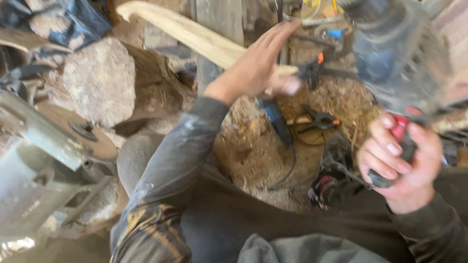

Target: The person sands a curved wooden piece with an orbital sander, then drills two holes into it using a corded drill. They insert a metal rod into the drilled holes and inspect the fit.

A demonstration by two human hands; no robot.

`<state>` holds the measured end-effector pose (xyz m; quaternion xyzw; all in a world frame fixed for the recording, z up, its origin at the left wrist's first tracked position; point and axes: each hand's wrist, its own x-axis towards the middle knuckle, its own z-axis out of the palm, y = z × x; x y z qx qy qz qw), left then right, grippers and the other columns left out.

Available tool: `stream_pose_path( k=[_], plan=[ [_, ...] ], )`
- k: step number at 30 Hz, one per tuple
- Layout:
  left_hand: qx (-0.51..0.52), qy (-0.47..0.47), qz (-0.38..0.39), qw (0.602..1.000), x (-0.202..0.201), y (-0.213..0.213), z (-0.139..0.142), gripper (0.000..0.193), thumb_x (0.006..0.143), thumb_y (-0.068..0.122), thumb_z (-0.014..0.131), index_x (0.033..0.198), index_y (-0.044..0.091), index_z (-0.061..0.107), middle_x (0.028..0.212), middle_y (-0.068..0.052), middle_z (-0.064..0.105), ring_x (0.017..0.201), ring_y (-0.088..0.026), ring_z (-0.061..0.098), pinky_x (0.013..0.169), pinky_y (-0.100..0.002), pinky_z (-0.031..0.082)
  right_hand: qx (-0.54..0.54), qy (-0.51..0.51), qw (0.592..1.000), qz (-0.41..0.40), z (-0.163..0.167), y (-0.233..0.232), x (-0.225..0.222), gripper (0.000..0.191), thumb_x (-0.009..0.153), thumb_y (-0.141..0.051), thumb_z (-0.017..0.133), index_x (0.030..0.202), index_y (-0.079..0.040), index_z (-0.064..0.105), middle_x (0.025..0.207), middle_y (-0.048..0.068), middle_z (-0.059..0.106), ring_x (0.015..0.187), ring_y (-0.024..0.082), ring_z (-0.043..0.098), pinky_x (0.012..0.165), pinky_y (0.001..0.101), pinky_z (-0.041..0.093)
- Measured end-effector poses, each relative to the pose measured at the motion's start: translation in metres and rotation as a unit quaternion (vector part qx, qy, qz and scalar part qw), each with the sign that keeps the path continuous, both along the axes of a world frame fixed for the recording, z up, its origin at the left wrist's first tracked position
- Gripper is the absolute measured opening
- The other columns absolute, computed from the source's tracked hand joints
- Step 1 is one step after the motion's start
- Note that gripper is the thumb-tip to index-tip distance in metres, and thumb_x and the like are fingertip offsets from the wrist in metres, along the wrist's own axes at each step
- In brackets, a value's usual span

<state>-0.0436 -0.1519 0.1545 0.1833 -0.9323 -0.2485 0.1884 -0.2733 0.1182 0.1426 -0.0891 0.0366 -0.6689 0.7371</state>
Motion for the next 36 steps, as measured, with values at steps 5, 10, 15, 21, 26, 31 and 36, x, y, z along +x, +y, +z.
stream_pose_path(
  k=[5, 10, 15, 21, 26, 31, 36],
  plan=[
    [-0.188, -0.283, 0.059, 0.939, 0.041, -0.026, -0.066, 0.115, 0.064, 0.056, 0.085, 0.156, 0.016, 0.03, 0.147, -0.011, 0.045, 0.145, -0.038, 0.031, 0.112, -0.072, 0.027, -0.093, 0.135, 0.983, -0.087, -0.009, -0.007, -0.045, 0.029, 0.104, -0.03, 0.063, 0.11, -0.002, 0.067, 0.081, 0.007, 0.067, 0.049, 0.014, 0.056, 0.062, 0.0357, 0.05],
    [-0.194, -0.216, -0.023, 0.957, 0.057, -0.06, -0.089, 0.091, 0.072, 0.048, 0.084, 0.145, 0.005, 0.049, 0.131, -0.013, 0.059, 0.126, -0.032, 0.053, 0.111, -0.048, 0.043, -0.145, 0.158, 0.975, -0.059, -0.026, -0.002, -0.065, 0.021, 0.109, -0.022, 0.058, 0.107, -0.003, 0.066, 0.085, 0.009, 0.07, 0.053, 0.02, 0.059, 0.071, 0.0445, 0.048],
    [-0.105, -0.153, 0.155, 0.97, 0.133, -0.105, -0.057, 0.081, 0.082, 0.053, 0.079, 0.142, 0.005, 0.053, 0.127, -0.012, 0.064, 0.12, -0.028, 0.056, 0.108, -0.043, 0.045, -0.029, 0.198, 0.979, -0.045, -0.025, 0.002, -0.055, 0.025, 0.096, -0.016, 0.069, 0.109, 0.004, 0.061, 0.09, 0.017, 0.063, 0.059, 0.022, 0.056, 0.069, 0.0413, 0.042],
    [-0.183, -0.291, 0.318, 0.884, 0.223, -0.129, -0.051, 0.097, 0.072, 0.063, 0.08, 0.145, 0.007, 0.05, 0.127, -0.016, 0.061, 0.118, -0.034, 0.054, 0.103, -0.047, 0.045, 0.052, 0.302, 0.945, -0.112, -0.006, -0.022, -0.007, 0.025, 0.089, -0.007, 0.07, 0.107, 0.008, 0.062, 0.089, 0.02, 0.062, 0.059, 0.022, 0.054, 0.063, 0.042, 0.042],
    [-0.129, -0.35, 0.364, 0.853, 0.236, -0.122, -0.068, 0.111, 0.059, 0.067, 0.08, 0.145, 0.004, 0.047, 0.122, -0.018, 0.061, 0.117, -0.036, 0.051, 0.098, -0.048, 0.044, 0.095, 0.329, 0.934, -0.096, 0.01, -0.031, 0.009, 0.028, 0.084, -0.005, 0.07, 0.107, 0.006, 0.059, 0.093, 0.022, 0.062, 0.06, 0.023, 0.054, 0.06, 0.0404, 0.043],
    [0.0, -0.358, 0.431, 0.828, 0.238, -0.113, -0.054, 0.081, 0.074, 0.069, 0.077, 0.127, 0.009, 0.059, 0.121, -0.014, 0.067, 0.122, -0.033, 0.053, 0.103, -0.048, 0.047, 0.093, 0.37, 0.922, -0.069, 0.015, -0.029, 0.014, 0.034, 0.085, -0.005, 0.068, 0.113, 0.011, 0.059, 0.081, 0.025, 0.06, 0.06, 0.023, 0.054, 0.059, 0.0392, 0.043],
    [-0.06, -0.224, 0.46, 0.857, 0.241, -0.117, -0.039, 0.074, 0.091, 0.059, 0.072, 0.135, 0.003, 0.053, 0.118, -0.018, 0.064, 0.108, -0.032, 0.056, 0.096, -0.049, 0.048, 0.078, 0.362, 0.927, -0.061, 0.023, -0.02, 0.018, 0.036, 0.085, -0.004, 0.068, 0.117, 0.01, 0.058, 0.085, 0.025, 0.062, 0.06, 0.022, 0.054, 0.057, 0.0377, 0.043]
  ],
)
